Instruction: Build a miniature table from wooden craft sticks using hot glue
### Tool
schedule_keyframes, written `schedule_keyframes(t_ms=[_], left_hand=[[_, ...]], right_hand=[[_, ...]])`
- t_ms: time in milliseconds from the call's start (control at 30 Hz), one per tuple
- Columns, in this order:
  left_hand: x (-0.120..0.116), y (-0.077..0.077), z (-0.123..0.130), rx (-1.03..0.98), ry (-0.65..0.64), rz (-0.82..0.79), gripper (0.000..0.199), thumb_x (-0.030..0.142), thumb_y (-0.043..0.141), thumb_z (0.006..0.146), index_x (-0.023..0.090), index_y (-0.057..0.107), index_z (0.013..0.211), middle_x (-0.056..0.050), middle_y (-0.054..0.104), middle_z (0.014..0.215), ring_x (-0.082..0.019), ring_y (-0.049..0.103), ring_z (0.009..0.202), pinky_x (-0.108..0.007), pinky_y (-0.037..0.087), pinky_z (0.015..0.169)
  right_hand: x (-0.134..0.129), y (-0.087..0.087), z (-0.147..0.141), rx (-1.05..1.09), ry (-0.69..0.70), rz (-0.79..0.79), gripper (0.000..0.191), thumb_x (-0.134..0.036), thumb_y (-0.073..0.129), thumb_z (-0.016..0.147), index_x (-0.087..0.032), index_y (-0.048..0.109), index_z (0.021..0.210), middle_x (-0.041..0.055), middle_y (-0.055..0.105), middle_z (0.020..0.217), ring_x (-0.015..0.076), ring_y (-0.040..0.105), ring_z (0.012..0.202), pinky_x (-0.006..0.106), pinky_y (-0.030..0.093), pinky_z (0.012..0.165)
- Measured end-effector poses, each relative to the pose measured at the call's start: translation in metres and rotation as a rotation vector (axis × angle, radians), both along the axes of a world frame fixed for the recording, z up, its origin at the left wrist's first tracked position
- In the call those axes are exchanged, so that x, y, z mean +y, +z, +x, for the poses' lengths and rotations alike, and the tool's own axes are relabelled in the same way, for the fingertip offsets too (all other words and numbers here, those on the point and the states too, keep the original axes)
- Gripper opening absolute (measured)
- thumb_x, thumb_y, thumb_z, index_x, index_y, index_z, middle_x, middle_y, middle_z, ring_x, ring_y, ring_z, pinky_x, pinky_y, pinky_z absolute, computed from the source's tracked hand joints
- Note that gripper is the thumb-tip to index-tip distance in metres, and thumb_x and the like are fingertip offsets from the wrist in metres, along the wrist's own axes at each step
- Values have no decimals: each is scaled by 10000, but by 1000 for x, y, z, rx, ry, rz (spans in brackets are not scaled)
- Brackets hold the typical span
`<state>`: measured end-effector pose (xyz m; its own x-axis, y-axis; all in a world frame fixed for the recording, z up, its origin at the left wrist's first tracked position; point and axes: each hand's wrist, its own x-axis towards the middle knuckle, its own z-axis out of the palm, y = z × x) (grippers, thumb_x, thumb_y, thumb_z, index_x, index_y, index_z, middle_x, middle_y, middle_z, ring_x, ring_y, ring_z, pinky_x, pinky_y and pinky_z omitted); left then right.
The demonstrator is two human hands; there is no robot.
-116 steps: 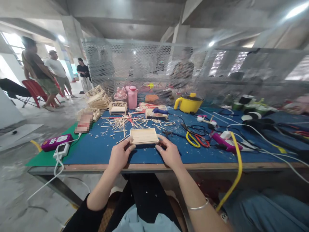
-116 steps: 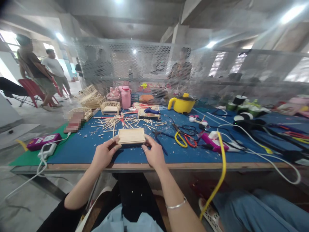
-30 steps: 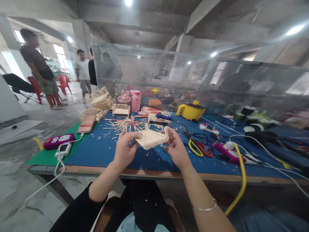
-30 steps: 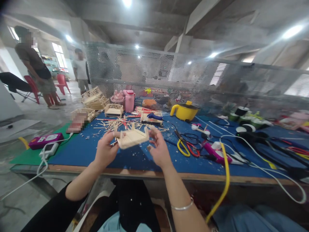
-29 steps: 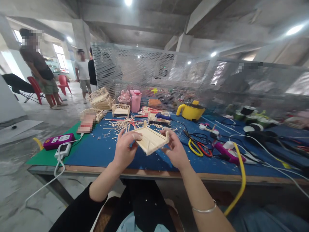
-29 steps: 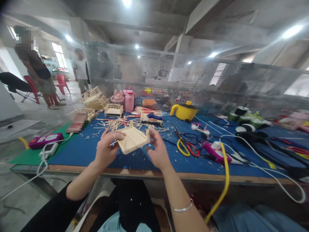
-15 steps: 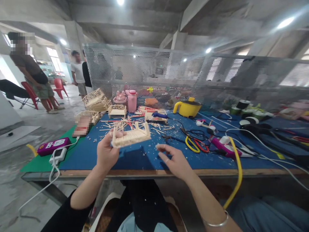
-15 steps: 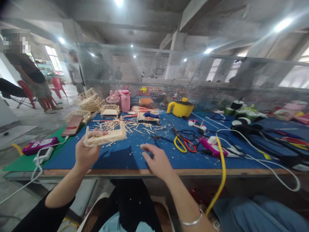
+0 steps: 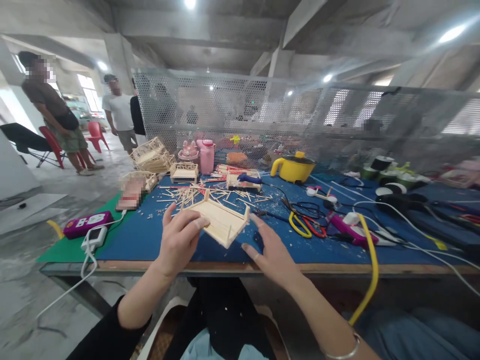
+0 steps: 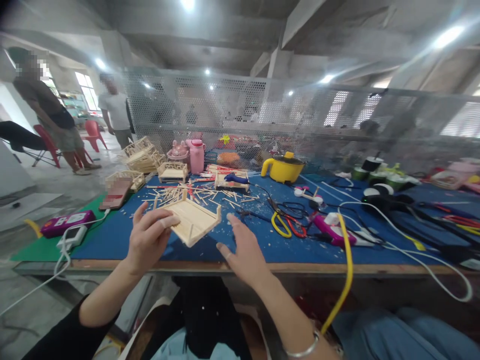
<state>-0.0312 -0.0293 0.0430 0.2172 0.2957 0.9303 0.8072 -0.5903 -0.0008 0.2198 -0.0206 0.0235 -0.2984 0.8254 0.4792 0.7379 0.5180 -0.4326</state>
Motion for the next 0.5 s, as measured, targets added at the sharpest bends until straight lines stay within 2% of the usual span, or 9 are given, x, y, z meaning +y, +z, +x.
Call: schedule_keyframes(t_ms=[67, 133, 233, 300, 367, 433, 500], left_hand=[[0, 2, 3, 34, 25, -53, 203, 114, 490, 867, 239, 646, 904, -6, 677, 885, -132, 645, 860, -416, 245, 1094], [0, 3, 7, 57, 44, -86, 217, 118, 475, 876, 238, 651, 915, -10, 675, 885, -139, 642, 862, -428, 234, 1089], [-1, 6, 13, 94, 51, -116, 233, 132, 458, 887, 246, 660, 912, -7, 674, 887, -144, 638, 861, -434, 214, 1092], [-2, 11, 15, 128, 44, -135, 242, 134, 447, 894, 250, 658, 918, 0, 673, 879, -143, 636, 864, -437, 196, 1100], [-2, 15, 16, 152, 31, -133, 248, 131, 443, 897, 255, 645, 972, -4, 673, 898, -147, 633, 895, -443, 186, 1106], [-1, 18, 14, 129, 31, -99, 274, 158, 477, 889, 258, 596, 1115, -42, 666, 1020, -179, 607, 1019, -456, 183, 1112], [2, 16, 12, 31, 41, -69, 439, 238, 558, 859, 246, 475, 1290, -108, 600, 1211, -239, 513, 1197, -480, 186, 1116]], right_hand=[[-8, 5, -2, 94, -30, 195, 628, -348, 577, 838, -249, 338, 1409, 108, 427, 1427, 255, 394, 1314, 462, 344, 1068], [-16, 11, -9, 99, -30, 373, 544, -326, 597, 830, -272, 430, 1345, 97, 428, 1420, 268, 385, 1313, 467, 327, 1071], [-21, 20, -19, 36, 13, 515, 329, -301, 615, 821, -278, 604, 1149, 85, 529, 1327, 283, 456, 1235, 467, 348, 1026], [-19, 24, -24, 8, 28, 532, 197, -292, 594, 836, -266, 662, 1019, 73, 629, 1195, 268, 534, 1125, 452, 376, 968], [-16, 26, -26, 7, 50, 515, 153, -290, 560, 858, -253, 680, 947, 61, 697, 1033, 242, 591, 1009, 428, 395, 922], [-12, 26, -26, 64, 76, 477, 157, -295, 540, 870, -243, 685, 898, 55, 716, 904, 222, 621, 918, 398, 419, 883], [-9, 25, -26, 184, 78, 400, 169, -312, 535, 870, -237, 687, 870, 56, 710, 849, 213, 630, 859, 362, 453, 831]])
